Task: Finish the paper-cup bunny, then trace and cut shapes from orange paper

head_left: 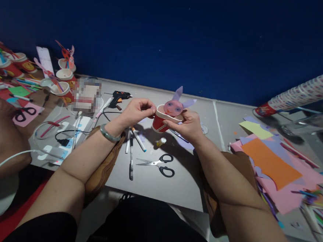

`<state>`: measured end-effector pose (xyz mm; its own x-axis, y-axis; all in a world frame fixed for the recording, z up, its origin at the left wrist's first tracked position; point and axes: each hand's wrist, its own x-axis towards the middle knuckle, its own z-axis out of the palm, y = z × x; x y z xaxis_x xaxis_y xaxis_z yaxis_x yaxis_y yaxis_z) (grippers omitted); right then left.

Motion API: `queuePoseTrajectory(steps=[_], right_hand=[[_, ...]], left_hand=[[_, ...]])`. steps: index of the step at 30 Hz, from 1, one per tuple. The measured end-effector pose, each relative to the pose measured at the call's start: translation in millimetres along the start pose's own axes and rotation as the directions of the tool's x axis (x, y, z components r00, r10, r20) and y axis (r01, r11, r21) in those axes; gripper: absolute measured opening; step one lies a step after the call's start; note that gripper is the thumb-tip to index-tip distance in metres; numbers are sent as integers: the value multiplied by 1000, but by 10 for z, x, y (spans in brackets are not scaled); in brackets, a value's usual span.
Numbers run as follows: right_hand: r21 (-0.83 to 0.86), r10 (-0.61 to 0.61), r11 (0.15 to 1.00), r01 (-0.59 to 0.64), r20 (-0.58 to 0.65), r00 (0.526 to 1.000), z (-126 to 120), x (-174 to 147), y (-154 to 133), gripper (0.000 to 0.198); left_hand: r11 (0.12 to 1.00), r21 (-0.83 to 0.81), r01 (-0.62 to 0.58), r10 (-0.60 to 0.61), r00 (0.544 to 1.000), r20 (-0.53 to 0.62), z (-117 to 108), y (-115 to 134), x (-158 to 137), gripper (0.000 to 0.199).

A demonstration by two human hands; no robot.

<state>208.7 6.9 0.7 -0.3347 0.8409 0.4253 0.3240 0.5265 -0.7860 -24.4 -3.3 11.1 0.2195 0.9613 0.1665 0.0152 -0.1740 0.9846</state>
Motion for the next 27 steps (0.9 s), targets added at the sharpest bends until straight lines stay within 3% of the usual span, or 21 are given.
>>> queuePoseTrajectory(steps=[5, 11, 14, 23, 27], right_hand=[[-25, 17, 1000, -17, -29, 999, -10, 5, 9, 44], [102, 40, 994, -31, -84, 996, 39, -35, 16, 72], [164, 39, 986, -26, -78, 996, 86, -60, -5, 80], [189, 26, 982, -23, -15, 1000, 78, -22, -48, 99], [168, -19, 986, 20, -7, 1000, -7, -1, -47, 93]], left_hand=[[999, -13, -36, 36, 999, 6, -28, -19, 13, 30], [994, -112, 5, 9, 992, 127, -29, -119, 17, 91], [996, -93, -13, 30, 984, 178, 37, -163, -1, 105], [991, -126, -51, 60, 995, 74, 68, -105, -2, 94], [988, -137, -69, 69, 998, -4, -14, -127, 42, 86]])
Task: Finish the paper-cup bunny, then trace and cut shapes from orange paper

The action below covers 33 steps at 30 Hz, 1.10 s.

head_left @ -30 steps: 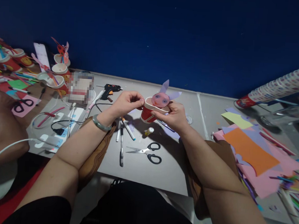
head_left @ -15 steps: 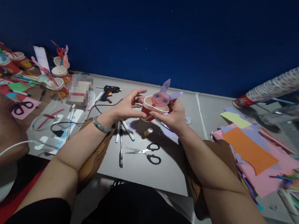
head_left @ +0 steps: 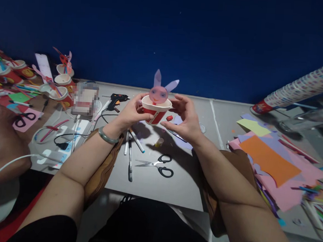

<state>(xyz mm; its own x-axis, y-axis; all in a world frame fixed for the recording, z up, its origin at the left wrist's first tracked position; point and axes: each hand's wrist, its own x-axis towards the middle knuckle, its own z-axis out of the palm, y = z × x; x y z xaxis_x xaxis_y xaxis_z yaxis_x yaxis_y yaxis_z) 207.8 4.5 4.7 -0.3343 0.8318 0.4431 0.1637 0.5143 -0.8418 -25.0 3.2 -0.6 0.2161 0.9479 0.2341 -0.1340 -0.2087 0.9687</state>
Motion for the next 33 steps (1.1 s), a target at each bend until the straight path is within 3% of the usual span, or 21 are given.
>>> queuePoseTrajectory(steps=[5, 8, 12, 15, 18, 25, 33], right_hand=[[-163, 76, 983, -83, -50, 996, -97, 39, 62, 44], [-430, 214, 890, -153, 97, 972, -115, 71, 127, 22], [-760, 439, 648, -52, 317, 841, -66, 102, 170, 14], [-847, 525, 530, 35, 360, 772, -1, 107, 169, 16], [-882, 569, 465, 72, 360, 740, 54, 104, 170, 21], [-881, 602, 470, 50, 361, 712, 108, 108, 207, 21], [-875, 587, 481, 60, 372, 719, 77, 121, 180, 20]], left_hand=[[997, 60, -58, 65, 989, -132, -94, -43, 51, 81], [995, 64, -74, 83, 983, -164, -110, -40, 63, 81], [997, 10, -71, 71, 982, -177, -89, -29, 63, 87], [997, -6, -79, 77, 984, -161, -80, -36, 63, 88], [997, 18, -78, 80, 987, -142, -92, -59, 66, 89], [997, 45, -70, 75, 990, -117, -122, -101, 72, 90], [998, 23, -61, 64, 991, -120, -118, -88, 73, 85]])
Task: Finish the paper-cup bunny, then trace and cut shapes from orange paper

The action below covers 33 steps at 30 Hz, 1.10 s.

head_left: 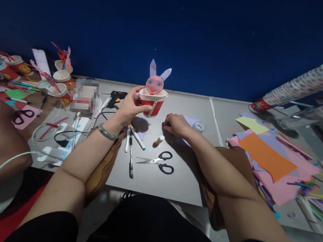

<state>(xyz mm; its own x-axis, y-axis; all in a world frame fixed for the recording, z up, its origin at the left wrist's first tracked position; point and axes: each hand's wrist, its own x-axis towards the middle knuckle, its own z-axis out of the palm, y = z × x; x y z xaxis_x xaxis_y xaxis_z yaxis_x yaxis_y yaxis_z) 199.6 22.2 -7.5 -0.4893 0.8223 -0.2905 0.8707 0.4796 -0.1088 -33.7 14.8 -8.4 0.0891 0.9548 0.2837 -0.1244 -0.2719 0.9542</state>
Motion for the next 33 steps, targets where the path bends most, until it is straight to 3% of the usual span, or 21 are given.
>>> queuePoseTrajectory(steps=[8, 12, 14, 17, 19, 21, 27, 33], right_hand=[[12, 3, 1000, -3, -4, 1000, 40, 6, -46, 18], [242, 15, 970, 13, -115, 993, 29, -3, 54, 9], [480, 4, 875, 61, -133, 991, -20, -28, 148, 10], [801, -139, 582, 139, -70, 988, -132, -104, 273, 21], [889, -256, 429, 157, -47, 966, -204, -170, 309, 29], [918, -329, 363, 158, -33, 944, -252, -230, 301, 33], [952, -352, 293, 89, 21, 936, -247, -276, 222, 41], [915, -291, 387, 112, 6, 957, -232, -245, 251, 38]], left_hand=[[1000, -19, -14, 14, 1000, 4, -6, -44, 0, 81], [999, -44, -25, 25, 1000, 4, -21, -79, 17, 82], [999, -49, -20, 21, 1000, 5, -30, -89, 23, 81], [999, -48, -15, 14, 1000, -7, -33, -96, 23, 80], [998, -57, -11, 10, 1000, -18, -30, -97, 19, 79], [998, -68, -4, 3, 1000, -17, -27, -93, 15, 80], [995, -59, 79, -78, 997, 19, -13, -114, -1, 87], [987, -20, 162, -162, 987, -13, 97, -328, -28, 84]])
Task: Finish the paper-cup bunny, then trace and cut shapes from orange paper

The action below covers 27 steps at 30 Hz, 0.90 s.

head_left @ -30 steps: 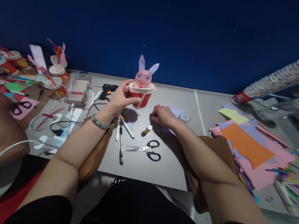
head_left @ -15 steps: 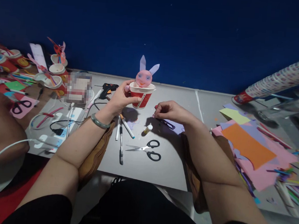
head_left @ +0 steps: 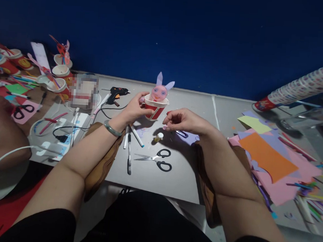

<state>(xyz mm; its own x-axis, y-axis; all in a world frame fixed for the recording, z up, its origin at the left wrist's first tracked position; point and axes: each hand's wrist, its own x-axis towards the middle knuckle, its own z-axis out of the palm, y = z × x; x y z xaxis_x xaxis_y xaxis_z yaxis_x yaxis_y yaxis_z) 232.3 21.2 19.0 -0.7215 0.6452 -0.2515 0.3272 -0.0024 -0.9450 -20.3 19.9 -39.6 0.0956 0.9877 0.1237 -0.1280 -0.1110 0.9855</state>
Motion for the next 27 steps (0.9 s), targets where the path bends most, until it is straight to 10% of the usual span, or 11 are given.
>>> queuePoseTrajectory(steps=[27], right_hand=[[-198, -27, 980, 25, -8, 1000, -20, -42, -24, 23]], left_hand=[[970, 139, 198, -193, 980, -49, -171, -139, 24, 142]])
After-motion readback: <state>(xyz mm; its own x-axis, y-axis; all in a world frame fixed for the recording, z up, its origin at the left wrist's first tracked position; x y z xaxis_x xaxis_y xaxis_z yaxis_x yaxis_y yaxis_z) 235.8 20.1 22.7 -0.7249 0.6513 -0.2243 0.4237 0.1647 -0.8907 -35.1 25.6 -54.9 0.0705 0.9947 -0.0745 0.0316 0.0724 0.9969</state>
